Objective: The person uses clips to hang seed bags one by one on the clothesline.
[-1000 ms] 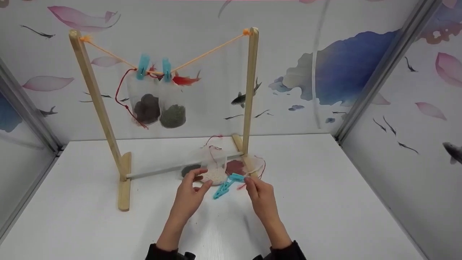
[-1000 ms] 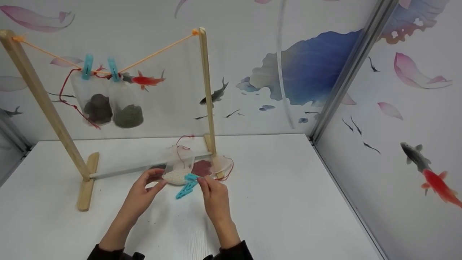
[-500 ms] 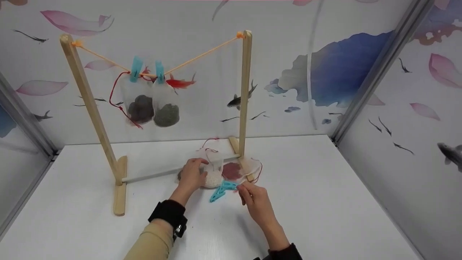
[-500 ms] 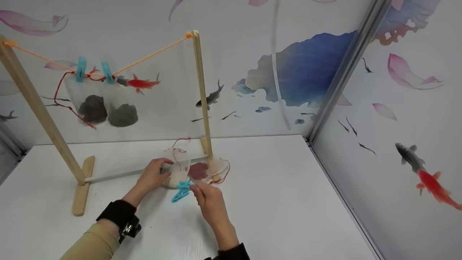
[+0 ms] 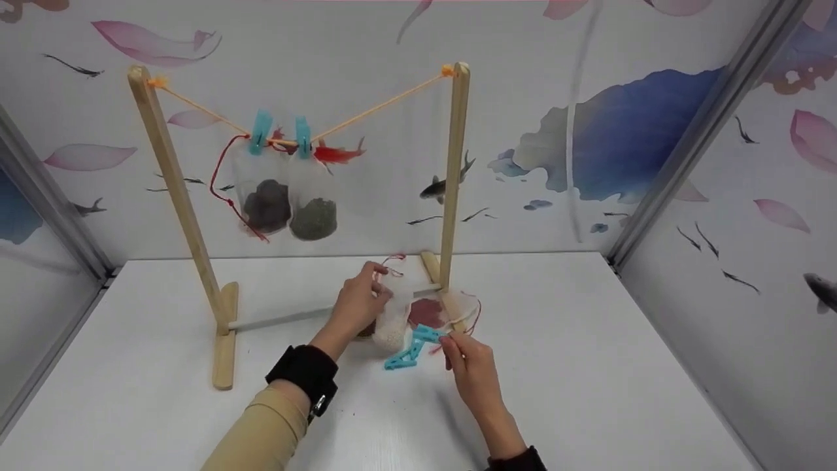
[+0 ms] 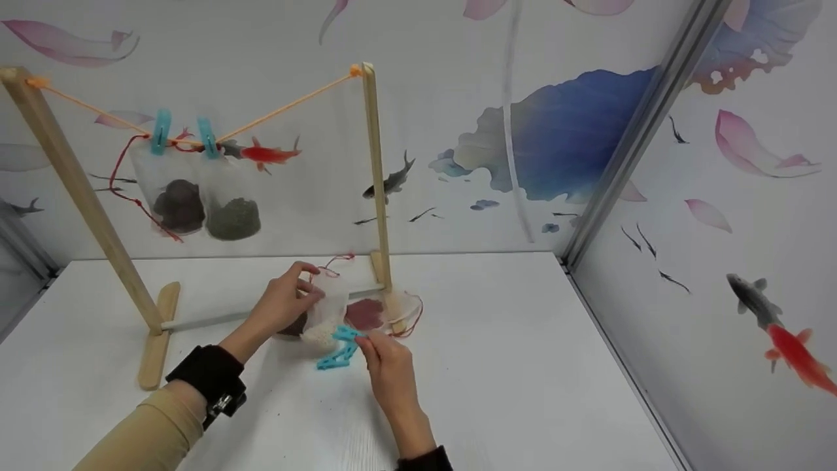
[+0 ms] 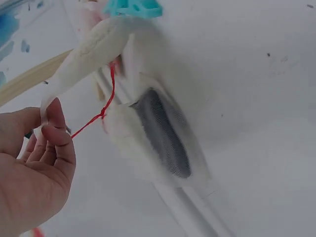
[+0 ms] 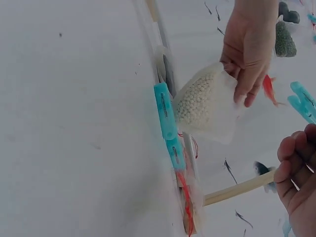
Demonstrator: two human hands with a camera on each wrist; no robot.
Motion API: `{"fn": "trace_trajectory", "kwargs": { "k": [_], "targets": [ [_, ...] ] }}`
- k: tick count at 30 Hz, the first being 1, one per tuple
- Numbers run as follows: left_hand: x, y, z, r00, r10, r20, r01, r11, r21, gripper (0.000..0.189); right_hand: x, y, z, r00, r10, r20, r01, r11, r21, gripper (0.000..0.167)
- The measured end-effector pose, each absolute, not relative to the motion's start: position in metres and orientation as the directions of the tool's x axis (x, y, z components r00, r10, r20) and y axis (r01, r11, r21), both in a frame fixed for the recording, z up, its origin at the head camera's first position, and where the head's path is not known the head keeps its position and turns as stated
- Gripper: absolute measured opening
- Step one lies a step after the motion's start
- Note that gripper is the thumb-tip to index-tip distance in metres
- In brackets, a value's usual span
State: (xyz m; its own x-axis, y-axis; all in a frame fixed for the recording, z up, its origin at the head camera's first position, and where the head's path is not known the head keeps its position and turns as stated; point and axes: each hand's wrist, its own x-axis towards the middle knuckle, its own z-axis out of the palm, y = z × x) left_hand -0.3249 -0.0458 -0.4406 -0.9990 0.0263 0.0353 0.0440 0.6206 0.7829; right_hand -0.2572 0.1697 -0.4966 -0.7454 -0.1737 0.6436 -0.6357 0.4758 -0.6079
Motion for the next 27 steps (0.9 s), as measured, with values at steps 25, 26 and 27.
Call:
{"fn": "trace_trajectory", "kwargs": {
  "k": [25,26,27],
  "targets": [
    [-0.326,-0.083,-0.250,-0.823,-0.107,0.558,0.142,0.912,0.385,0.025,-0.360,0.105,-0.213,-0.242,-0.617,0.748,-0.744,0.613,0.265,0.034],
    [-0.327,-0.084,-0.246,-0.821,-0.122,0.558,0.124,0.915,0.383,0.025,-0.361,0.099,-0.208,-0.248,-0.632,0.734,-0.730,0.621,0.287,0.035],
    [-0.329,-0.085,-0.244,-0.818,-0.137,0.558,0.109,0.916,0.385,0.026,-0.362,0.093,-0.204,-0.260,-0.645,0.718,-0.717,0.627,0.304,0.035]
  ]
}}
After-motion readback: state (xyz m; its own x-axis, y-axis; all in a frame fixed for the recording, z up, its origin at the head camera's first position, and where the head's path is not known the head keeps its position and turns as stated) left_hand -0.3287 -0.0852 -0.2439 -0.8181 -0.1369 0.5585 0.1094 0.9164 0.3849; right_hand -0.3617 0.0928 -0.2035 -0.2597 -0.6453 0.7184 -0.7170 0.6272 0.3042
